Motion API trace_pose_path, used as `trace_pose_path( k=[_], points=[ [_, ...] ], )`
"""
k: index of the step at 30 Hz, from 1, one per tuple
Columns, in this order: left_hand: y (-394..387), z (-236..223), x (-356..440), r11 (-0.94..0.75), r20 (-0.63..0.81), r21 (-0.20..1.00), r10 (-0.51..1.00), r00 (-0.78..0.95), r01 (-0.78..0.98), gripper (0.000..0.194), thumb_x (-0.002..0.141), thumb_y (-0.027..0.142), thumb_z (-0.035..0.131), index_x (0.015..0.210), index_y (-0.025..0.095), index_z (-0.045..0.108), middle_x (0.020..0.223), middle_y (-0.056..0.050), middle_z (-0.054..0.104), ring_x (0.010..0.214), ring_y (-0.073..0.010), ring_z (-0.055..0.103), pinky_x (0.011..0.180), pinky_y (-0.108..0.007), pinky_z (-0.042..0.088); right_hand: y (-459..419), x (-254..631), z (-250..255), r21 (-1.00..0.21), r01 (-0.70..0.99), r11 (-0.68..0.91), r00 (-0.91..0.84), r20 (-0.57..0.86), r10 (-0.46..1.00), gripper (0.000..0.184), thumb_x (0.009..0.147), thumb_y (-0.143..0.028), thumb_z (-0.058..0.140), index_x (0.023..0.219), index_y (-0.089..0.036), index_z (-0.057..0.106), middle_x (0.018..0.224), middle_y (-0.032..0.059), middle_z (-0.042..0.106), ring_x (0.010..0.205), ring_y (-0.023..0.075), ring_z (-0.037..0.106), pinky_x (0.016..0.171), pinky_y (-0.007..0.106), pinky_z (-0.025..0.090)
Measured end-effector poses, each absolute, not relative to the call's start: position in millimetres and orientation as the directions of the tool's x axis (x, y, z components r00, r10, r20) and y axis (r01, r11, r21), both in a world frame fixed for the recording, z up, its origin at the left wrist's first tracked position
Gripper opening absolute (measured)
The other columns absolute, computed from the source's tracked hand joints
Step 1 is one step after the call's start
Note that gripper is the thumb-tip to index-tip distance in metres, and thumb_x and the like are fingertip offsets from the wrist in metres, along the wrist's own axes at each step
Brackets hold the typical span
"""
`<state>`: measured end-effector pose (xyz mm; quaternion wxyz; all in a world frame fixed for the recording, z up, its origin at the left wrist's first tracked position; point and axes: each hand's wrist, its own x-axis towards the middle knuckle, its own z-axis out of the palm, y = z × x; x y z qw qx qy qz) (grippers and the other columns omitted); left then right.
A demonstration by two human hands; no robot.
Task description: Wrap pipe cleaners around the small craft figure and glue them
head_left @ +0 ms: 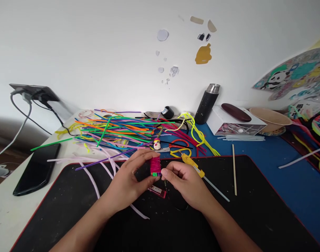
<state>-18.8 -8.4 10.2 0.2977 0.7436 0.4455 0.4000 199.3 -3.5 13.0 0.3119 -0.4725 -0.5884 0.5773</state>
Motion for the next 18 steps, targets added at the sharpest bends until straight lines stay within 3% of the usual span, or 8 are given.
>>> trace_pose_path(
  k=[18],
  points=[
    [-8.2, 8.8, -18.1, -0.316, 0.238, 0.881, 0.939, 0.247, 0.353, 0.046, 0.087, 0.024, 0.081, 0.131, 0.033, 0.072, 0.135, -0.006, 0.072, 0.134, -0.0291, 0.063, 0.118, -0.047, 0.048, -4.5, 197.5, 7.7, -0.977, 0.205, -0.066, -0.312, -0.129, 0.941, 0.04, 0.098, -0.053, 0.067, 0.077, -0.02, 0.069, 0.064, -0.0056, 0.045, 0.059, 0.0129, 0.036, 0.055, 0.028, 0.029]
  ],
)
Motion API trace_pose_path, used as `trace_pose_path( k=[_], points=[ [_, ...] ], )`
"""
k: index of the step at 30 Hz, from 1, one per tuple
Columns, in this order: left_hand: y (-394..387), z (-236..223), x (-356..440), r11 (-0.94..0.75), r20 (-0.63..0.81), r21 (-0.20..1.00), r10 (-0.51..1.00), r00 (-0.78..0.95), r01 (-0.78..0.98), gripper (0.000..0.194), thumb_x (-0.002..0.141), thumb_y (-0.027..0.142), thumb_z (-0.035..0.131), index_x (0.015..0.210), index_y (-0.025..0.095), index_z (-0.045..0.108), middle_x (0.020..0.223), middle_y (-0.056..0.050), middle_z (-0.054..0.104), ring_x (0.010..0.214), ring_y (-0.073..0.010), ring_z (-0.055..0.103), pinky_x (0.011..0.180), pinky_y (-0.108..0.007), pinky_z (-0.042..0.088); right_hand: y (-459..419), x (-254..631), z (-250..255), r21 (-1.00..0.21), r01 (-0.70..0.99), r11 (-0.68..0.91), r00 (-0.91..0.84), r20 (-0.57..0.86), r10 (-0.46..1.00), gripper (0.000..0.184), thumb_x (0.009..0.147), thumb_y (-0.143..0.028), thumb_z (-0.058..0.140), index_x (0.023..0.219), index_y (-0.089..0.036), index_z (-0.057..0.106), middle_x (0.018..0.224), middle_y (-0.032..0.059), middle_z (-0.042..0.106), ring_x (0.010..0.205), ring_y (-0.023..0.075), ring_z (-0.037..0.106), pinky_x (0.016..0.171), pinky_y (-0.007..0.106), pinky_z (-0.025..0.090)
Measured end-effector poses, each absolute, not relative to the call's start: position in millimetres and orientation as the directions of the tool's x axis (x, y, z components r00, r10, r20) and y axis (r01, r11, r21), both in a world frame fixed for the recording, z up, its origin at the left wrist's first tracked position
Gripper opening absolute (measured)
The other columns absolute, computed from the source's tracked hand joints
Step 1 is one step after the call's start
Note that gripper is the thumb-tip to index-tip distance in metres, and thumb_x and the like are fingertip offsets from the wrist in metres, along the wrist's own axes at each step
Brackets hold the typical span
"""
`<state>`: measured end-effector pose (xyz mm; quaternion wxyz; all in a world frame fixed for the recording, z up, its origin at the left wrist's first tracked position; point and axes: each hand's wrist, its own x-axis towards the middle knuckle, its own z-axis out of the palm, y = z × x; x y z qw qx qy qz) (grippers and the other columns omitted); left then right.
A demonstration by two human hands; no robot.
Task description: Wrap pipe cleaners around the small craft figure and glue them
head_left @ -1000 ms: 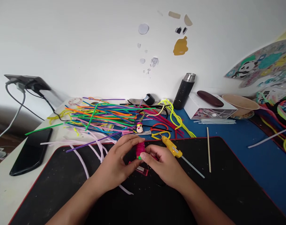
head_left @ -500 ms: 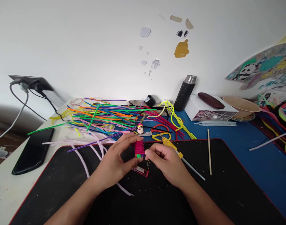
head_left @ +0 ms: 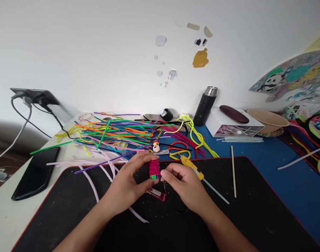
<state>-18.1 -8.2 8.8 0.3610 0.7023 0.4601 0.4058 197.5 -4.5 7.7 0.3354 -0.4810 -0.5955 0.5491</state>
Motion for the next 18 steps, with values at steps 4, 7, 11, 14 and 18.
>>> trace_pose_path(
  k=[4, 7, 11, 14, 18],
  points=[
    [-7.8, 8.9, -18.2, -0.287, 0.213, 0.911, 0.942, 0.258, 0.296, 0.047, 0.086, 0.023, 0.083, 0.131, 0.033, 0.073, 0.135, -0.007, 0.071, 0.135, -0.0298, 0.062, 0.118, -0.047, 0.048, -4.5, 197.2, 8.6, -0.978, 0.196, -0.077, -0.314, -0.137, 0.939, 0.044, 0.097, -0.059, 0.068, 0.077, -0.019, 0.068, 0.065, -0.0051, 0.045, 0.061, 0.0131, 0.036, 0.055, 0.028, 0.028],
    [-8.8, 8.2, -16.2, -0.238, 0.185, 0.945, 0.955, 0.23, 0.226, 0.046, 0.085, 0.026, 0.085, 0.13, 0.032, 0.074, 0.133, -0.008, 0.071, 0.135, -0.0309, 0.061, 0.118, -0.049, 0.047, -4.4, 196.8, 9.8, -0.982, 0.166, -0.092, -0.33, -0.143, 0.933, 0.05, 0.095, -0.065, 0.068, 0.076, -0.02, 0.067, 0.065, -0.0052, 0.045, 0.06, 0.0128, 0.035, 0.056, 0.028, 0.029],
    [-9.7, 6.1, -11.7, -0.184, 0.163, 0.978, 0.968, 0.188, 0.097, 0.046, 0.082, 0.032, 0.089, 0.126, 0.031, 0.077, 0.132, -0.009, 0.07, 0.132, -0.0319, 0.062, 0.116, -0.049, 0.05, -4.9, 195.9, 11.2, -0.984, 0.105, -0.147, -0.357, -0.175, 0.918, 0.057, 0.091, -0.076, 0.068, 0.077, -0.021, 0.066, 0.059, -0.0071, 0.04, 0.055, 0.0117, 0.032, 0.054, 0.029, 0.029],
    [-8.7, 4.1, -9.7, -0.16, 0.154, 0.987, 0.972, 0.177, 0.019, 0.048, 0.08, 0.036, 0.092, 0.126, 0.029, 0.078, 0.13, -0.01, 0.069, 0.125, -0.0313, 0.065, 0.114, -0.049, 0.051, -5.2, 195.1, 12.2, -0.98, 0.067, -0.187, -0.383, -0.198, 0.902, 0.06, 0.088, -0.079, 0.068, 0.077, -0.021, 0.066, 0.057, -0.0079, 0.038, 0.052, 0.0108, 0.03, 0.052, 0.029, 0.025],
    [-8.9, 2.1, -9.5, -0.123, 0.131, 0.991, 0.974, 0.187, -0.055, 0.048, 0.08, 0.034, 0.093, 0.126, 0.032, 0.078, 0.127, -0.008, 0.069, 0.122, -0.0292, 0.066, 0.112, -0.047, 0.052, -5.5, 194.4, 12.5, -0.97, -0.004, -0.243, -0.419, -0.219, 0.881, 0.06, 0.087, -0.078, 0.071, 0.076, -0.019, 0.066, 0.056, -0.0086, 0.039, 0.051, 0.0098, 0.029, 0.051, 0.028, 0.023]
  ],
)
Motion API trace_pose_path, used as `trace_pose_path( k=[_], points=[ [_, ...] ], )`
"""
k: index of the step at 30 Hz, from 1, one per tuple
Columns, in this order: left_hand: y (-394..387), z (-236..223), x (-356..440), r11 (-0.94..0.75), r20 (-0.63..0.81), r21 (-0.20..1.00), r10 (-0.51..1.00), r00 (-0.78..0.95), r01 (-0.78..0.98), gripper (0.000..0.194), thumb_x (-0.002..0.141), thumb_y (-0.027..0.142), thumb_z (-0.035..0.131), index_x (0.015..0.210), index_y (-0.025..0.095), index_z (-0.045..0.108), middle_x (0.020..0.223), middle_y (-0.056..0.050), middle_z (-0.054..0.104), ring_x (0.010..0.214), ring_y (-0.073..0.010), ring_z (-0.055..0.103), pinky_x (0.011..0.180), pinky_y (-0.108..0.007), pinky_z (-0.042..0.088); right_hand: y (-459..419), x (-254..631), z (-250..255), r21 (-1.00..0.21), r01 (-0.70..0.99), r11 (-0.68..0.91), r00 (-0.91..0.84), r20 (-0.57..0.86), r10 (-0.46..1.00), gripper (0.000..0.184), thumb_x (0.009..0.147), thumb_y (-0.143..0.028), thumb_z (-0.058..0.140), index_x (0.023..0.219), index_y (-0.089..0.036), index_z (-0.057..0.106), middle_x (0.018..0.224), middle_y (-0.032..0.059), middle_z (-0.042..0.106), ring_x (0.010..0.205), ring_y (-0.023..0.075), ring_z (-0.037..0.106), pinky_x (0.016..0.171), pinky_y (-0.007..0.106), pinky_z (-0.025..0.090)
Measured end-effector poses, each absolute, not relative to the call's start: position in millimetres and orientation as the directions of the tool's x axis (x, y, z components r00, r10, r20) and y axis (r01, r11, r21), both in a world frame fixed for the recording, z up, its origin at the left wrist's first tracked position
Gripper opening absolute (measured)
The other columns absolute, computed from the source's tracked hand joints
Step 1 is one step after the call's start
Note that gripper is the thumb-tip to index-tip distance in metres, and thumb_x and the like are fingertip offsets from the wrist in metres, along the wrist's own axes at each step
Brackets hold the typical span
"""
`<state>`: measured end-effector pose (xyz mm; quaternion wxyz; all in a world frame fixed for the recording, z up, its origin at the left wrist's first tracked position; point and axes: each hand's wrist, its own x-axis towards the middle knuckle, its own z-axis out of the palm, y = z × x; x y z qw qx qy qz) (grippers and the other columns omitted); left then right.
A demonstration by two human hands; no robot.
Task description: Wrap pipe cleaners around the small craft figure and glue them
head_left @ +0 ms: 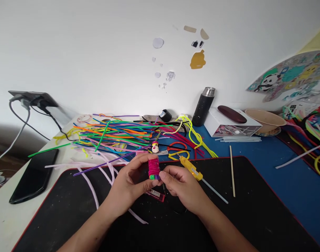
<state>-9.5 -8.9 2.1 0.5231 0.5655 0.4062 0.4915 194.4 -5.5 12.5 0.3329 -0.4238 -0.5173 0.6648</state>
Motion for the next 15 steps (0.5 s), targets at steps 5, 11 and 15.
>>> trace_pose_path(
  k=[5, 11, 15],
  points=[
    [-11.8, 2.5, -9.1, -0.065, 0.086, 0.991, 0.977, 0.195, -0.115, 0.05, 0.077, 0.033, 0.095, 0.124, 0.031, 0.08, 0.13, -0.009, 0.069, 0.121, -0.0295, 0.067, 0.108, -0.044, 0.055, -6.7, 194.1, 9.7, -0.938, -0.093, -0.335, -0.471, -0.255, 0.844, 0.058, 0.086, -0.074, 0.075, 0.076, -0.019, 0.061, 0.055, -0.0097, 0.038, 0.051, 0.0083, 0.027, 0.05, 0.026, 0.02],
    [-13.8, 1.6, -5.6, -0.054, 0.096, 0.978, 0.974, 0.206, -0.201, 0.053, 0.072, 0.038, 0.098, 0.122, 0.029, 0.081, 0.123, -0.009, 0.073, 0.114, -0.0291, 0.069, 0.099, -0.04, 0.059, -8.3, 190.8, 9.8, -0.903, -0.174, -0.393, -0.576, -0.23, 0.784, 0.054, 0.089, -0.071, 0.075, 0.087, -0.018, 0.065, 0.056, -0.0088, 0.043, 0.048, 0.0069, 0.027, 0.048, 0.025, 0.018],
    [-16.6, -3.7, -1.1, 0.053, 0.031, 0.947, 0.966, 0.256, -0.316, 0.058, 0.071, 0.04, 0.098, 0.125, 0.03, 0.079, 0.112, -0.007, 0.077, 0.097, -0.0253, 0.072, 0.081, -0.034, 0.062, -10.9, 187.1, 10.9, -0.851, -0.254, -0.461, -0.611, -0.228, 0.758, 0.053, 0.089, -0.069, 0.076, 0.087, -0.017, 0.065, 0.055, -0.0078, 0.045, 0.047, 0.0064, 0.026, 0.047, 0.026, 0.013]
  ],
)
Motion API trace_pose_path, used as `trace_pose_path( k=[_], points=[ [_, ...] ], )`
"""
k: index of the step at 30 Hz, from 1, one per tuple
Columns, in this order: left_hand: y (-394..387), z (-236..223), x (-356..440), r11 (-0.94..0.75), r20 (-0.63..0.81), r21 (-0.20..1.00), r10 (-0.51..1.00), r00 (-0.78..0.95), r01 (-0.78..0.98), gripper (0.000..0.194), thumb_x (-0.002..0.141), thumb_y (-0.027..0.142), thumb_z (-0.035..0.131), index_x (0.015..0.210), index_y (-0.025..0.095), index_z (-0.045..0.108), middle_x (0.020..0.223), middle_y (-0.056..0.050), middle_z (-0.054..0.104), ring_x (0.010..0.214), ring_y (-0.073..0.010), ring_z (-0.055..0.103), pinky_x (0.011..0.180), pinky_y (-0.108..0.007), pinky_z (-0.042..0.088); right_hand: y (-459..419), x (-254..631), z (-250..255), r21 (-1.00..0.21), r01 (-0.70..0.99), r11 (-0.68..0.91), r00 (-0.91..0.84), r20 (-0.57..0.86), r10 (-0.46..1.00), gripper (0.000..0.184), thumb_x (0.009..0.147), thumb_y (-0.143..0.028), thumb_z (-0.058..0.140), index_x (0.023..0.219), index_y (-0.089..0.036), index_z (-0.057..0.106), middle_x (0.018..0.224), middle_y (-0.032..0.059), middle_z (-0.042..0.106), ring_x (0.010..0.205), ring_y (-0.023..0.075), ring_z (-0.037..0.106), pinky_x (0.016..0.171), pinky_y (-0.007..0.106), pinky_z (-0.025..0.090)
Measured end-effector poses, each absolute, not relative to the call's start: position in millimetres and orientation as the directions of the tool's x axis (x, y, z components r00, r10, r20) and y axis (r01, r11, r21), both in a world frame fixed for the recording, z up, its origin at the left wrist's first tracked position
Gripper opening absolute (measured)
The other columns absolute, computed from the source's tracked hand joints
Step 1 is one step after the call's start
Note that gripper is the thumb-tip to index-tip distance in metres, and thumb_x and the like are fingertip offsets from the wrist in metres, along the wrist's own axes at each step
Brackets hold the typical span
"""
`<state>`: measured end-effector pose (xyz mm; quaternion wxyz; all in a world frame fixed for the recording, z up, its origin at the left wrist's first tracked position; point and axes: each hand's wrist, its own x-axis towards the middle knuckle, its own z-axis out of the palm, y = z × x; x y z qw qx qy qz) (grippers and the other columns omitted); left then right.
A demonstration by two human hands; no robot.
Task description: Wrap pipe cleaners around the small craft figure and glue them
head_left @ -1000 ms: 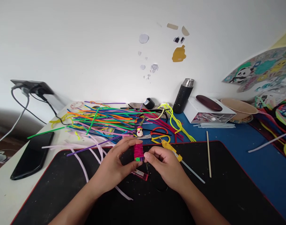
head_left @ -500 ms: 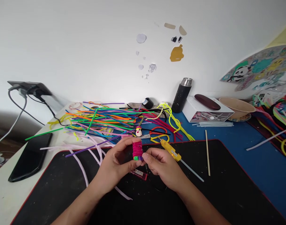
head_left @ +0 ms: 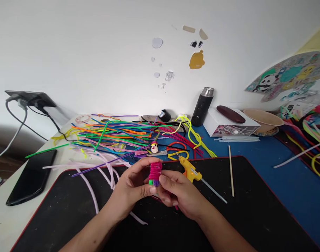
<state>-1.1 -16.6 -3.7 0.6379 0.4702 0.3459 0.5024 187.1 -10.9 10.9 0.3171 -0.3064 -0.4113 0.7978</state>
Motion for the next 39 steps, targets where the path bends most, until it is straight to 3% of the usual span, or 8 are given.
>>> trace_pose_path(
  k=[4, 12, 16, 19, 22, 28, 35, 39],
  points=[
    [-18.2, -8.7, 1.1, 0.098, 0.002, 0.938, 0.958, 0.288, -0.332, 0.06, 0.073, 0.041, 0.097, 0.128, 0.031, 0.075, 0.109, -0.007, 0.078, 0.091, -0.0242, 0.072, 0.079, -0.035, 0.062, -12.8, 185.3, 10.6, -0.809, -0.318, -0.494, -0.618, -0.218, 0.756, 0.051, 0.087, -0.066, 0.08, 0.087, -0.017, 0.066, 0.053, -0.0095, 0.042, 0.046, 0.0059, 0.022, 0.047, 0.027, 0.012],
    [-17.0, 4.3, -9.2, -0.048, 0.097, 0.989, 0.925, 0.368, -0.141, 0.063, 0.083, 0.037, 0.091, 0.141, 0.034, 0.067, 0.131, -0.01, 0.073, 0.122, -0.0308, 0.069, 0.107, -0.046, 0.056, -10.5, 190.3, 7.1, -0.864, -0.244, -0.441, -0.548, -0.253, 0.798, 0.048, 0.088, -0.062, 0.081, 0.082, -0.018, 0.061, 0.054, -0.0121, 0.035, 0.048, 0.0064, 0.02, 0.049, 0.026, 0.015],
    [-16.4, 16.6, -15.8, -0.309, 0.24, 0.935, 0.912, 0.331, 0.174, 0.06, 0.088, 0.033, 0.087, 0.144, 0.039, 0.066, 0.148, -0.008, 0.065, 0.145, -0.0329, 0.054, 0.124, -0.053, 0.04, -8.8, 192.1, 8.1, -0.959, -0.055, -0.278, -0.483, -0.218, 0.848, 0.052, 0.088, -0.068, 0.077, 0.086, -0.018, 0.066, 0.069, -0.0046, 0.054, 0.057, 0.0099, 0.041, 0.054, 0.026, 0.031],
    [-14.1, 21.3, -19.3, -0.45, 0.324, 0.828, 0.87, 0.371, 0.334, 0.054, 0.09, 0.032, 0.085, 0.141, 0.037, 0.069, 0.14, -0.009, 0.071, 0.137, -0.0329, 0.06, 0.125, -0.057, 0.037, -8.8, 192.3, 9.2, -0.98, 0.064, -0.189, -0.46, -0.197, 0.866, 0.054, 0.09, -0.071, 0.073, 0.086, -0.018, 0.068, 0.078, 0.0004, 0.063, 0.069, 0.0149, 0.054, 0.061, 0.027, 0.04],
    [-11.8, 21.7, -22.4, -0.505, 0.335, 0.766, 0.842, 0.424, 0.398, 0.053, 0.092, 0.03, 0.082, 0.142, 0.034, 0.069, 0.136, -0.01, 0.073, 0.129, -0.0325, 0.065, 0.124, -0.059, 0.039, -9.1, 192.6, 8.8, -0.978, 0.127, -0.163, -0.444, -0.203, 0.873, 0.052, 0.092, -0.069, 0.071, 0.085, -0.018, 0.067, 0.077, -0.0002, 0.062, 0.068, 0.0152, 0.054, 0.06, 0.027, 0.04],
    [-11.9, 15.5, -24.6, -0.491, 0.304, 0.761, 0.847, 0.436, 0.424, 0.055, 0.097, 0.024, 0.073, 0.15, 0.036, 0.063, 0.142, -0.011, 0.069, 0.132, -0.0313, 0.064, 0.114, -0.05, 0.053, -8.8, 192.3, 5.8, -0.976, 0.185, -0.114, -0.424, -0.184, 0.887, 0.044, 0.098, -0.06, 0.07, 0.083, -0.018, 0.068, 0.072, -0.0016, 0.06, 0.064, 0.0139, 0.051, 0.058, 0.027, 0.037],
    [-12.9, 12.9, -18.4, -0.435, 0.286, 0.81, 0.879, 0.382, 0.393, 0.045, 0.092, 0.017, 0.074, 0.135, 0.03, 0.067, 0.136, -0.01, 0.069, 0.132, -0.0298, 0.064, 0.115, -0.048, 0.051, -9.5, 190.4, 4.4, -0.975, 0.116, -0.187, -0.442, -0.219, 0.87, 0.039, 0.097, -0.056, 0.071, 0.094, -0.017, 0.073, 0.081, 0.0014, 0.067, 0.072, 0.0168, 0.059, 0.062, 0.028, 0.045],
    [-12.3, 15.3, -19.7, -0.292, 0.179, 0.913, 0.914, 0.363, 0.285, 0.046, 0.088, 0.018, 0.08, 0.131, 0.03, 0.069, 0.131, -0.008, 0.072, 0.129, -0.03, 0.065, 0.114, -0.045, 0.051, -7.6, 191.9, 5.3, -0.975, 0.075, -0.208, -0.455, -0.219, 0.863, 0.037, 0.097, -0.054, 0.072, 0.101, -0.017, 0.075, 0.089, 0.0039, 0.071, 0.079, 0.0185, 0.061, 0.069, 0.03, 0.047]
  ],
)
